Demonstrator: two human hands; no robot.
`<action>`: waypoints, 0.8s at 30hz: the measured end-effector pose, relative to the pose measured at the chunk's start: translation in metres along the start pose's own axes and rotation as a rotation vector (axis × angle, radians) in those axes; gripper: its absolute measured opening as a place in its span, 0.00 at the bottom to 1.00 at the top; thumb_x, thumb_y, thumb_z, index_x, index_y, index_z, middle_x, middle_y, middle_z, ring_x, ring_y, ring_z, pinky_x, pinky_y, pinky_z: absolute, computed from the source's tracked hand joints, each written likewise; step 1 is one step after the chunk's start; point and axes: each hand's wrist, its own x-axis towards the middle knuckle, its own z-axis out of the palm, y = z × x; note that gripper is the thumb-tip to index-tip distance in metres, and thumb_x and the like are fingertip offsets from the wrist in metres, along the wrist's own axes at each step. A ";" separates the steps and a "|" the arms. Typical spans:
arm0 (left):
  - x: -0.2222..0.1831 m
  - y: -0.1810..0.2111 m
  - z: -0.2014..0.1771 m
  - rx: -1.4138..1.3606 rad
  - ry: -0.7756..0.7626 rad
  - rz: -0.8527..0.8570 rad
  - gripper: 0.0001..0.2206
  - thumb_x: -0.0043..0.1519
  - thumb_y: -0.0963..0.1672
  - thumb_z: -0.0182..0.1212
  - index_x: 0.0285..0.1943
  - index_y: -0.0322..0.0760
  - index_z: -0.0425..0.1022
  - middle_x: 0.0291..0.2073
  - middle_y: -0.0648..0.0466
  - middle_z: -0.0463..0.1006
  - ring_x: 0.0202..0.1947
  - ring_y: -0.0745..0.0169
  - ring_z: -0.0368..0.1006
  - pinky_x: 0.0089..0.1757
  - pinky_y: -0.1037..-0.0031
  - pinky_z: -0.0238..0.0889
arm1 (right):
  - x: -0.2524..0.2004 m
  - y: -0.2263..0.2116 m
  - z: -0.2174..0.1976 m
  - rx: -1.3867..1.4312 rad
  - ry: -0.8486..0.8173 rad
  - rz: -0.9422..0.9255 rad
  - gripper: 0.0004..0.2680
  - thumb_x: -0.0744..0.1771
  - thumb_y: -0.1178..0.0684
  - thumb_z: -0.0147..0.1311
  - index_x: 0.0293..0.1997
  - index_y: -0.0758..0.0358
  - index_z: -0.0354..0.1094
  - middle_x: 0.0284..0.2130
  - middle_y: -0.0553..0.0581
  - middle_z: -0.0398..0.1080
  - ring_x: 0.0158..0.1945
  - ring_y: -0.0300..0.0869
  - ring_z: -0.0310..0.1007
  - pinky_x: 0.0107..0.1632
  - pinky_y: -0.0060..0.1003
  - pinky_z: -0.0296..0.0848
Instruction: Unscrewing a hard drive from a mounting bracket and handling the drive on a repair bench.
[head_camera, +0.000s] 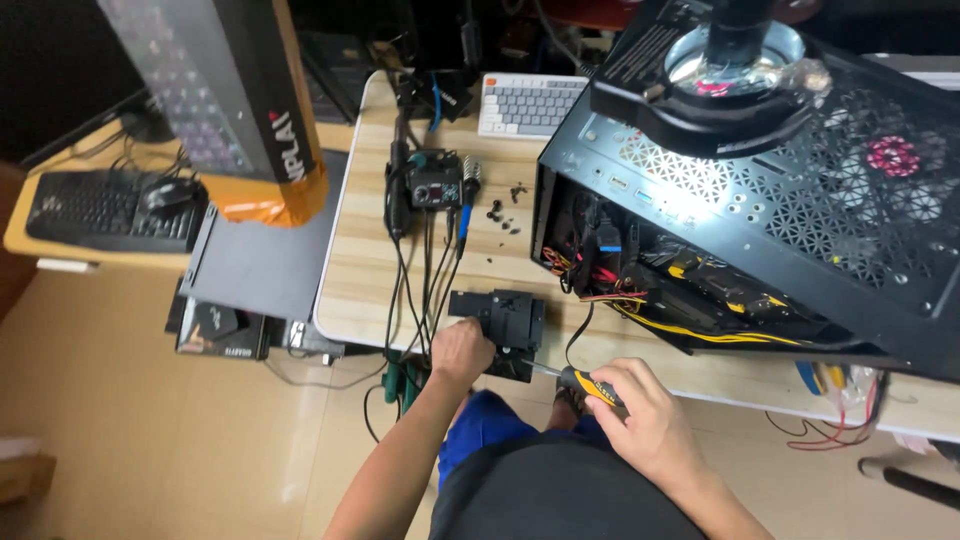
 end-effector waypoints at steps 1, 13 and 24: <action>0.000 0.004 -0.002 0.012 -0.017 -0.038 0.07 0.62 0.44 0.57 0.43 0.37 0.77 0.37 0.46 0.85 0.39 0.40 0.83 0.36 0.58 0.76 | 0.002 -0.002 -0.003 0.008 -0.024 0.011 0.10 0.67 0.51 0.64 0.54 0.53 0.76 0.50 0.50 0.74 0.46 0.42 0.78 0.32 0.38 0.80; 0.007 0.000 0.026 0.164 0.018 -0.037 0.18 0.72 0.50 0.50 0.57 0.33 0.76 0.45 0.48 0.84 0.45 0.46 0.85 0.38 0.62 0.78 | 0.006 -0.004 0.001 0.024 -0.086 -0.021 0.10 0.67 0.51 0.64 0.54 0.52 0.77 0.50 0.48 0.75 0.42 0.40 0.79 0.28 0.36 0.79; 0.006 -0.006 -0.010 -0.105 0.021 -0.037 0.14 0.66 0.50 0.54 0.51 0.36 0.69 0.37 0.45 0.86 0.41 0.37 0.85 0.37 0.55 0.77 | 0.017 -0.014 0.027 0.002 0.122 0.020 0.11 0.66 0.51 0.68 0.52 0.57 0.78 0.49 0.53 0.77 0.51 0.43 0.79 0.50 0.37 0.80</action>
